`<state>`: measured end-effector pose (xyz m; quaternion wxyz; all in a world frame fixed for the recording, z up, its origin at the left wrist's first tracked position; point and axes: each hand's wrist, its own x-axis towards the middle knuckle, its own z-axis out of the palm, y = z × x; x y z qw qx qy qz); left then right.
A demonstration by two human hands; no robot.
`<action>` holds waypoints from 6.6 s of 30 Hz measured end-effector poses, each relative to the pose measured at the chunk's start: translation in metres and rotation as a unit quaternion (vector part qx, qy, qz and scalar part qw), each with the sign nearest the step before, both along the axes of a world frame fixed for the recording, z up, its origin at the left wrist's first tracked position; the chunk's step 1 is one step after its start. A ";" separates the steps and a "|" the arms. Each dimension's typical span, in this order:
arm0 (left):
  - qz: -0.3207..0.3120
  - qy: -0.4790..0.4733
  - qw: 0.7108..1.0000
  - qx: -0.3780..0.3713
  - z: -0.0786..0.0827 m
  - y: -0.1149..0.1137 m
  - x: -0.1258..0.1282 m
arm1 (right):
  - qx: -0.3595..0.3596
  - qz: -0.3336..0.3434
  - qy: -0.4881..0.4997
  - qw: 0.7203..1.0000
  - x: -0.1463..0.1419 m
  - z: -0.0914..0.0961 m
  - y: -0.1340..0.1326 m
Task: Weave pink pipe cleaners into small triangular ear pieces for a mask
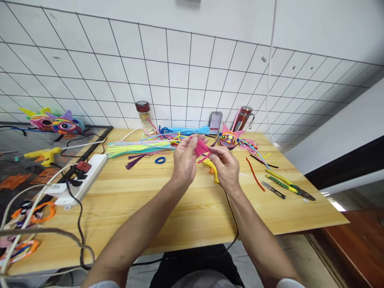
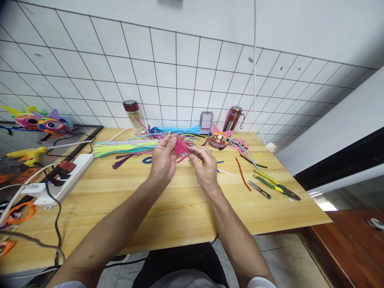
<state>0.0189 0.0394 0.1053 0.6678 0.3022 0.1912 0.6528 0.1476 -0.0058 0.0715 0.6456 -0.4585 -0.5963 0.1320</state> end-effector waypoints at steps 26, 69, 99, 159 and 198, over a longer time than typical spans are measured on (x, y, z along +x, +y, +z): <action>-0.105 0.042 0.993 -0.024 0.009 0.000 -0.003 | 0.166 -0.069 -0.311 0.933 0.022 0.016 -0.010; -0.105 0.100 0.988 -0.043 0.004 0.001 -0.004 | 0.174 -0.144 -0.236 0.945 0.014 -0.008 -0.006; -0.154 0.090 0.969 -0.172 -0.011 0.025 -0.011 | 0.014 -0.035 -0.192 0.981 0.022 -0.003 0.000; -0.027 0.090 0.995 0.015 -0.021 0.005 0.008 | 0.008 -0.066 -0.020 0.998 0.012 -0.037 -0.005; -0.094 0.116 0.983 -0.110 -0.023 0.010 0.008 | 0.003 -0.079 -0.089 0.993 0.014 -0.034 -0.002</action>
